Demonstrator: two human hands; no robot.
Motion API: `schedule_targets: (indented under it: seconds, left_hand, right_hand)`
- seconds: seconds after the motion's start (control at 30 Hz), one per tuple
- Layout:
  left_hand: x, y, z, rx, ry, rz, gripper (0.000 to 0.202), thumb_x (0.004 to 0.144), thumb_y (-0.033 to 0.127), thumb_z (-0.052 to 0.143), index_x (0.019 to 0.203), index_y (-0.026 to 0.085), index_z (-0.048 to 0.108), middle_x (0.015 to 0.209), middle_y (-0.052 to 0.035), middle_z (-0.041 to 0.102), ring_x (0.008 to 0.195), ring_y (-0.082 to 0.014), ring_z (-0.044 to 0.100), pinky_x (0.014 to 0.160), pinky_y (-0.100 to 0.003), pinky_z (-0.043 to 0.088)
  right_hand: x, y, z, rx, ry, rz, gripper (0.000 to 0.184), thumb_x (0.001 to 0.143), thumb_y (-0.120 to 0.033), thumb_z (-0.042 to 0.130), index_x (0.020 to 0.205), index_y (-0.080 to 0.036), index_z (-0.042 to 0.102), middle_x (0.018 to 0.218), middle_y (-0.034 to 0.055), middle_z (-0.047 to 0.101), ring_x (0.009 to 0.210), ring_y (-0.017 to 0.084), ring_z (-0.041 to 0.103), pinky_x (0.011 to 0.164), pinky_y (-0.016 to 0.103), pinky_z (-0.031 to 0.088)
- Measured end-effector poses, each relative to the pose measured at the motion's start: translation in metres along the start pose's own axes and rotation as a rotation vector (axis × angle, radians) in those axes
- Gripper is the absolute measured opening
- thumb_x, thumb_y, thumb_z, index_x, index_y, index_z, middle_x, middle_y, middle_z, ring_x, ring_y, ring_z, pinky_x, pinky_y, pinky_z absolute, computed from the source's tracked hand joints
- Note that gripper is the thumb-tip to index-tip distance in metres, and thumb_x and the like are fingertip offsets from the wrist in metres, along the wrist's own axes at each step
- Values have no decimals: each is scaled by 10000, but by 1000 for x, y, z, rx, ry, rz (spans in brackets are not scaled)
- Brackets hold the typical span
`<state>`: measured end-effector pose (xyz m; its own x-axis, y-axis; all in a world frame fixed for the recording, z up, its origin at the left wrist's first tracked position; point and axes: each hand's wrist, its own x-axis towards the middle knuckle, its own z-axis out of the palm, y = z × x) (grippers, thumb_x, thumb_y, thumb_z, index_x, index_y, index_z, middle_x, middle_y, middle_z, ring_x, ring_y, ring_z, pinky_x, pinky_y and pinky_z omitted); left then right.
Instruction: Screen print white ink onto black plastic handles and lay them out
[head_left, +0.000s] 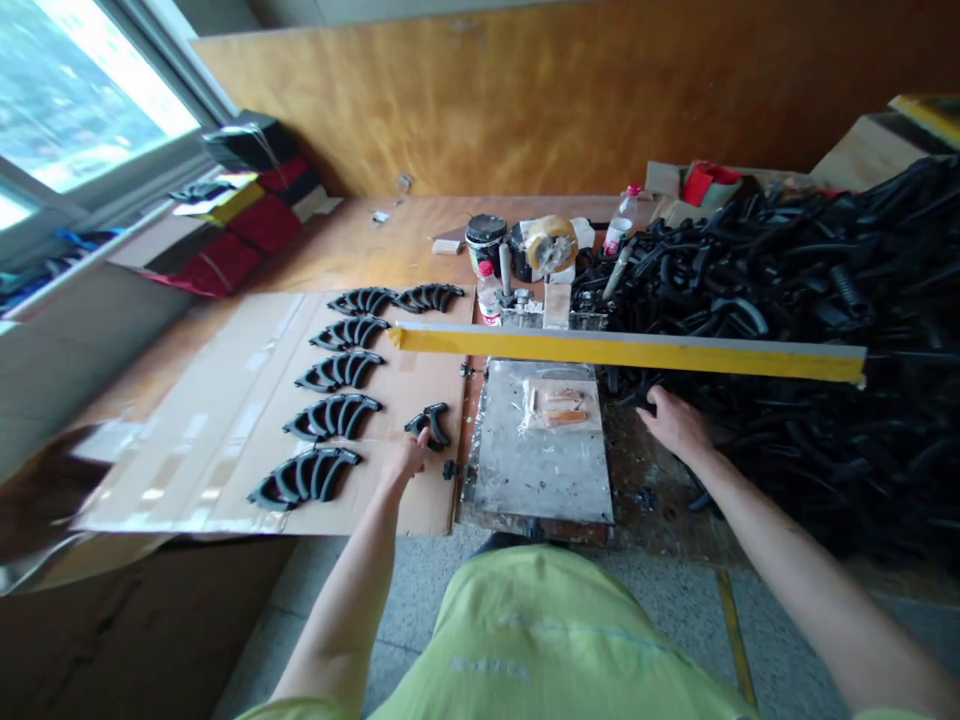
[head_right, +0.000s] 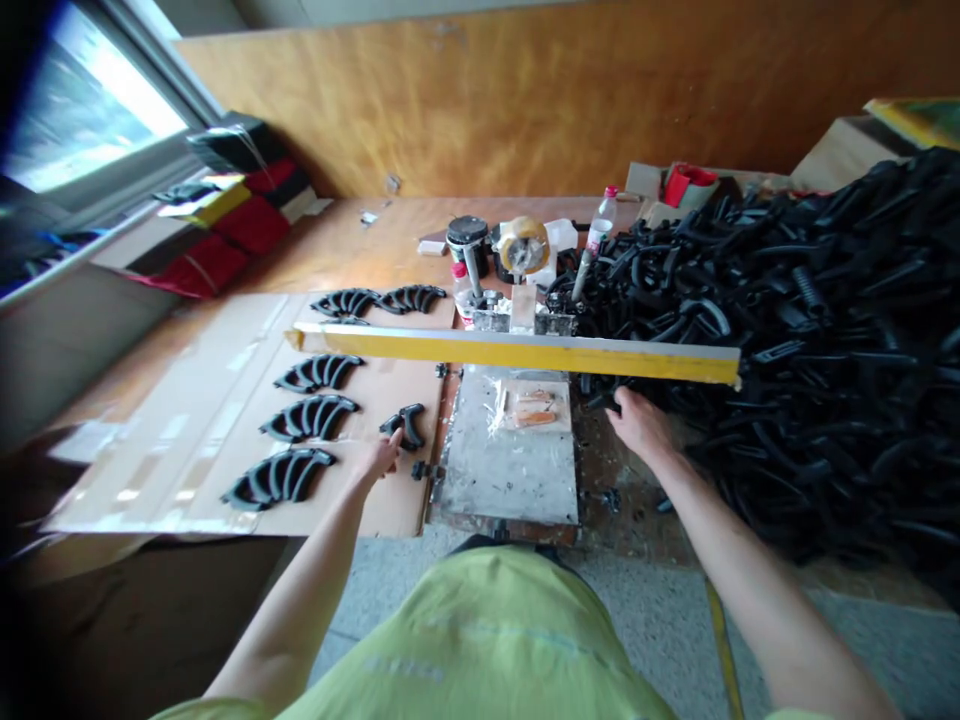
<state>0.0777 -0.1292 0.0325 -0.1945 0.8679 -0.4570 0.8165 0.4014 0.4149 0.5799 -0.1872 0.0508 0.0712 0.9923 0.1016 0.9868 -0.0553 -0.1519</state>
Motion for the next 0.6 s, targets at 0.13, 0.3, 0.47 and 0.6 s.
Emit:
schedule_targets:
  seconds: [0.13, 0.3, 0.47, 0.6]
  left_hand:
    - [-15, 38, -23, -152, 88, 99, 447, 871, 566, 382, 756, 202, 615, 461, -15, 548, 456, -173, 544, 489, -253, 383]
    - [-53, 129, -57, -751, 184, 509, 405, 834, 592, 517, 841, 194, 594, 532, 19, 578, 424, -102, 478, 443, -200, 362]
    - [-93, 190, -75, -1083, 142, 707, 466, 881, 596, 452, 853, 171, 642, 531, 6, 572, 434, -92, 477, 439, -195, 379]
    - [-110, 183, -72, -1164, 73, 662, 566, 868, 652, 432, 997, 159, 676, 669, -29, 644, 555, -125, 573, 508, -221, 440]
  right_hand:
    - [21, -80, -1, 291, 132, -291, 83, 900, -266, 557, 919, -212, 618, 998, 89, 634, 977, 238, 580, 864, 338, 445]
    - [25, -121, 15, 339, 29, -537, 279, 898, -97, 472, 1072, -191, 670, 1091, 88, 669, 1044, 220, 561, 923, 375, 438]
    - [25, -122, 14, 310, 25, -545, 310, 902, -161, 510, 1156, -207, 683, 1233, 92, 641, 1182, 244, 493, 996, 429, 407]
    - [32, -89, -6, 333, 13, -376, 347, 877, -159, 520, 1167, -254, 685, 1217, 76, 652, 1118, 254, 554, 953, 431, 445]
